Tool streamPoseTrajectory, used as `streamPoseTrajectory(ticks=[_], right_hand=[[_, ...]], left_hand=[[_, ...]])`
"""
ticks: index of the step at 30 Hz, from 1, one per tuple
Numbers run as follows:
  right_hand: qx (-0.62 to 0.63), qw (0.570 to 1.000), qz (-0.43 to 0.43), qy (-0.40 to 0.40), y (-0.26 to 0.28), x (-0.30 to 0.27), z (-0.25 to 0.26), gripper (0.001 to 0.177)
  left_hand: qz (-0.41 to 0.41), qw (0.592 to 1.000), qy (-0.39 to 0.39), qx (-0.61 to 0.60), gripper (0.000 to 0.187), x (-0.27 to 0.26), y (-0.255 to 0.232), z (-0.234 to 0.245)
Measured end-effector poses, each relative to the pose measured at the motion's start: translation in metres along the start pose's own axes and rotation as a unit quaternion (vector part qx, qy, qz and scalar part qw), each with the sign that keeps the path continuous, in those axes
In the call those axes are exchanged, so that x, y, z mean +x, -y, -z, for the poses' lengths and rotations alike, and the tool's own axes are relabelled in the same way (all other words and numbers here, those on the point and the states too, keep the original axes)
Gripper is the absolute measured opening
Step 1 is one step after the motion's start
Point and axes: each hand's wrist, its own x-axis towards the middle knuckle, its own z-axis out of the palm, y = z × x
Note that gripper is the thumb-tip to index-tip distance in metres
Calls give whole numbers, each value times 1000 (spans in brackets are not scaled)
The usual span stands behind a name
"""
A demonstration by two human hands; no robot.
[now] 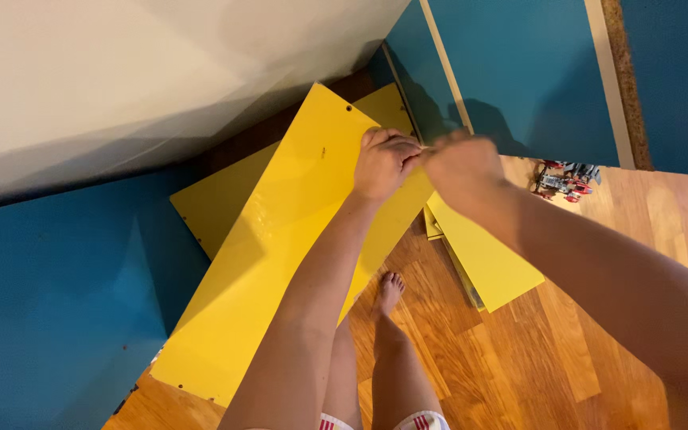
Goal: The person assembles a yellow flat-pack furniture unit by hand, using a screwdriver to tighten screws into pre-drilled holes on the panels. The person repeatedly reaches for screws and fastens them, then lifts and repositions the panels to continue assembly.
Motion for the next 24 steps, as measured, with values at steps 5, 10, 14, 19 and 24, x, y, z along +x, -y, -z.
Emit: streamPoseTrajectory(ticks=[5,10,14,19,24], right_hand=[[120,991,-58,26,-23,-2,-9,29],[257,950,-140,112,-34,7,-3,32],[72,994,-68,45,-11,-1,-1,19],[-40,988,71,-135,3,-15,-6,18],[142,988,-47,-38,1,-11,-11,21]], left_hand=[[8,1000,-6,8,12,1,-5,1],[2,1000,27,16,18,3,-4,7],[-6,998,54,16,26,3,-2,8],[11,999,30,0,16,4,0,1],[-9,1000,-7,3,11,2,-1,0]])
